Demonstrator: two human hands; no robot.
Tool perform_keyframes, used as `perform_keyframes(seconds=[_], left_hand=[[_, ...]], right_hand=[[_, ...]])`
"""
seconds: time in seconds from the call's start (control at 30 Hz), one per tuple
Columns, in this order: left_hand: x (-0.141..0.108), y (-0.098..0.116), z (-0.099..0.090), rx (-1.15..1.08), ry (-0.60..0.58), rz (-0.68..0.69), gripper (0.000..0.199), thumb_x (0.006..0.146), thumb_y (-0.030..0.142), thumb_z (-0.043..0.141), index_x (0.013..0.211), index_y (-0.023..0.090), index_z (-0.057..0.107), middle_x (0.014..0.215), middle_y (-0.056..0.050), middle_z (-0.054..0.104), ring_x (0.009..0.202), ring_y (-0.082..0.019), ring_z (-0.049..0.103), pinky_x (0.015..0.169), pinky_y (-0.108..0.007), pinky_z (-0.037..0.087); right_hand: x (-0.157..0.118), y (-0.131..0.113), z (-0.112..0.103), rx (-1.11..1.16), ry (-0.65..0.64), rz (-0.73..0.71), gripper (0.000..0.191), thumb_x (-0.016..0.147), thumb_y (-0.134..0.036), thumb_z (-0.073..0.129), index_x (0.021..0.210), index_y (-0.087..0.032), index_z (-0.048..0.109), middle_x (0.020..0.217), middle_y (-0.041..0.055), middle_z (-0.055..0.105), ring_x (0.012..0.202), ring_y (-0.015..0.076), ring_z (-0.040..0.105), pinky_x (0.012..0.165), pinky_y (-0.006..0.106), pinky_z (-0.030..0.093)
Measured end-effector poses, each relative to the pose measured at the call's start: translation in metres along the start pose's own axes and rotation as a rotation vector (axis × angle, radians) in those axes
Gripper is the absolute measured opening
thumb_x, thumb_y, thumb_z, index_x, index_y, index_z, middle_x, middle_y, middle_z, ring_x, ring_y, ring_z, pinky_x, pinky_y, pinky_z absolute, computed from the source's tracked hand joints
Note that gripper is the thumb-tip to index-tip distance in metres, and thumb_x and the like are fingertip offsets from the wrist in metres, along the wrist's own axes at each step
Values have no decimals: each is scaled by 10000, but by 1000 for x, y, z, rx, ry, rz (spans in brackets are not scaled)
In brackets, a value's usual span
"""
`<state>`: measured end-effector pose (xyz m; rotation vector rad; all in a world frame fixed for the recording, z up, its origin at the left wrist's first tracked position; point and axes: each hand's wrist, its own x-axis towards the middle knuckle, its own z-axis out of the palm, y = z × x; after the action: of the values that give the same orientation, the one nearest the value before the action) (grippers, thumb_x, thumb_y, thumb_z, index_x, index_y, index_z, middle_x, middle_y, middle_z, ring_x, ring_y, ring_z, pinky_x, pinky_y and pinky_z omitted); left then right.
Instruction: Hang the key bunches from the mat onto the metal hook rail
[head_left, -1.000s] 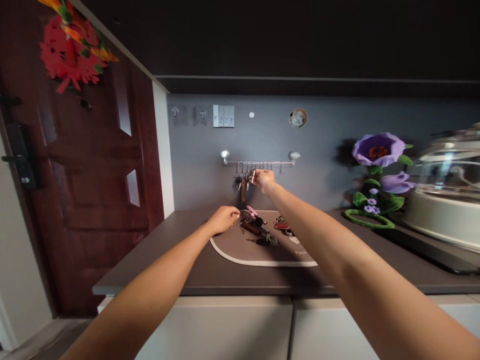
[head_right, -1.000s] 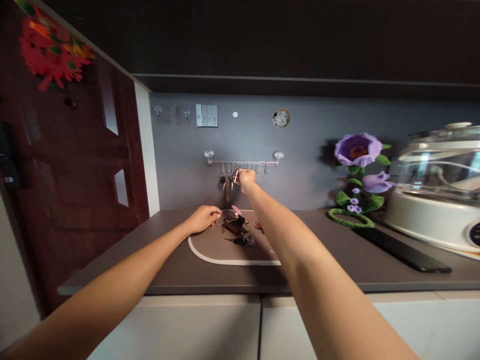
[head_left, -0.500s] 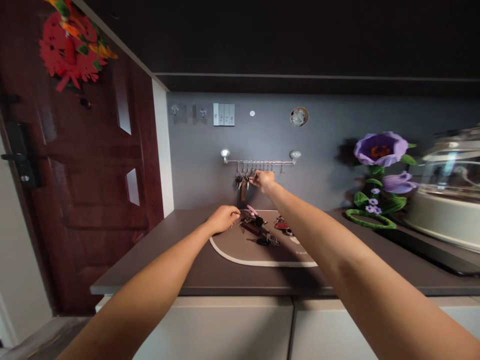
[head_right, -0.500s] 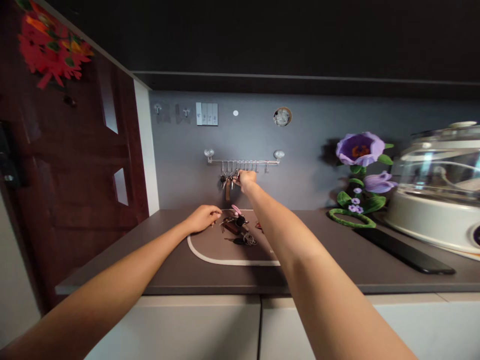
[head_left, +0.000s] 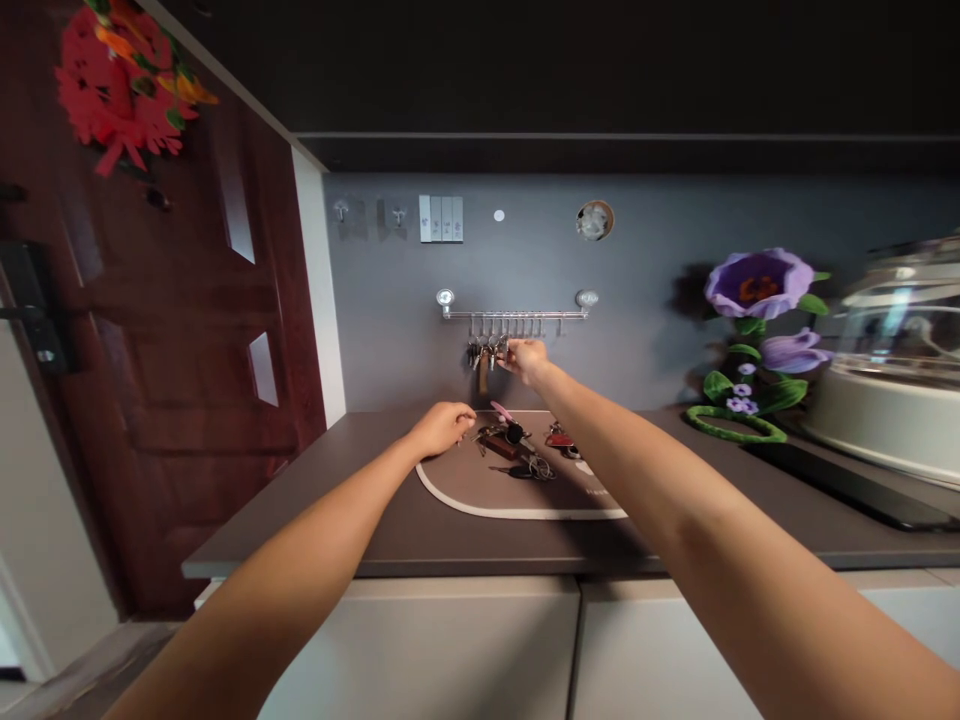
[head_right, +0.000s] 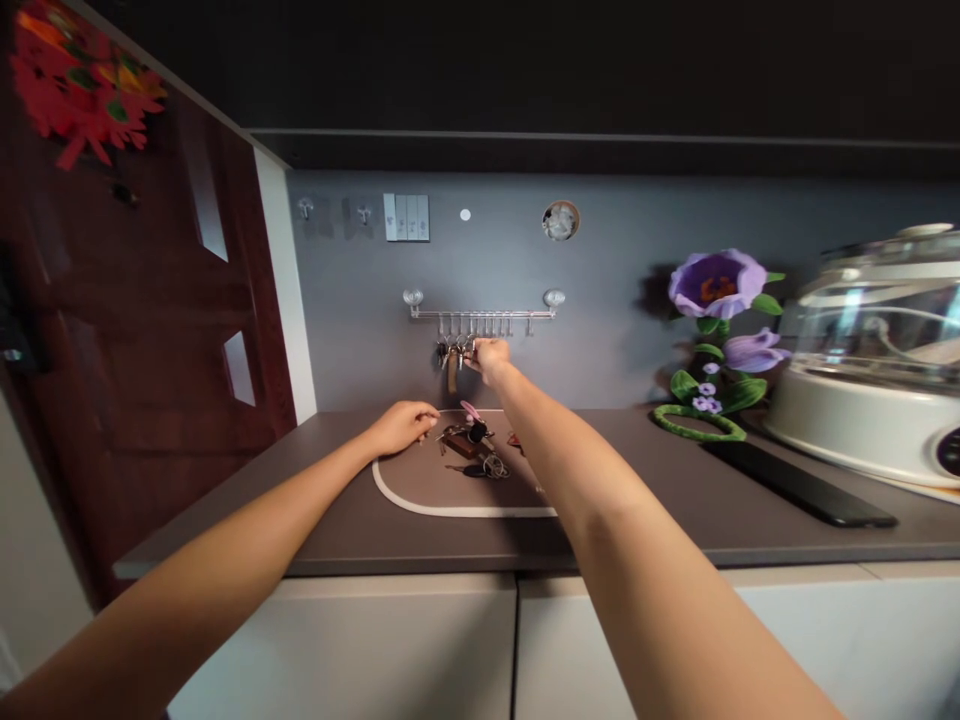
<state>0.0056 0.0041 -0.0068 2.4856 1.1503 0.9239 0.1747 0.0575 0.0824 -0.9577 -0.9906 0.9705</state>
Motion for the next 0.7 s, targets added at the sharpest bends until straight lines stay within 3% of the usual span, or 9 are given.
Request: perform_keyframes(seconds=[0.33, 0.53, 0.7], left_hand=[[-1, 1, -2, 26, -18, 2, 304, 773, 284, 421, 957, 121, 600, 616, -13, 600, 552, -117, 567, 589, -216, 407], [-1, 2, -1, 117, -17, 53, 293, 765, 266, 429, 945, 135, 620, 779, -45, 646, 667, -130, 566, 633, -221, 394], [-1, 5, 3, 144, -45, 30, 283, 751, 241, 448, 928, 129, 637, 837, -56, 650, 706, -133, 552, 652, -218, 384]], right_hand=[[6, 6, -6, -101, -64, 28, 159, 743, -26, 404, 671, -154, 465, 534, -31, 504, 477, 51, 500, 577, 249, 507], [-1, 8, -11, -130, -157, 37, 158, 738, -21, 427, 678, -159, 475, 559, -28, 509, 485, 45, 490, 615, 229, 494], [-16, 9, -16, -136, -120, 69, 163, 728, -15, 439, 697, -172, 468, 595, -24, 519, 508, 46, 492, 614, 209, 487]])
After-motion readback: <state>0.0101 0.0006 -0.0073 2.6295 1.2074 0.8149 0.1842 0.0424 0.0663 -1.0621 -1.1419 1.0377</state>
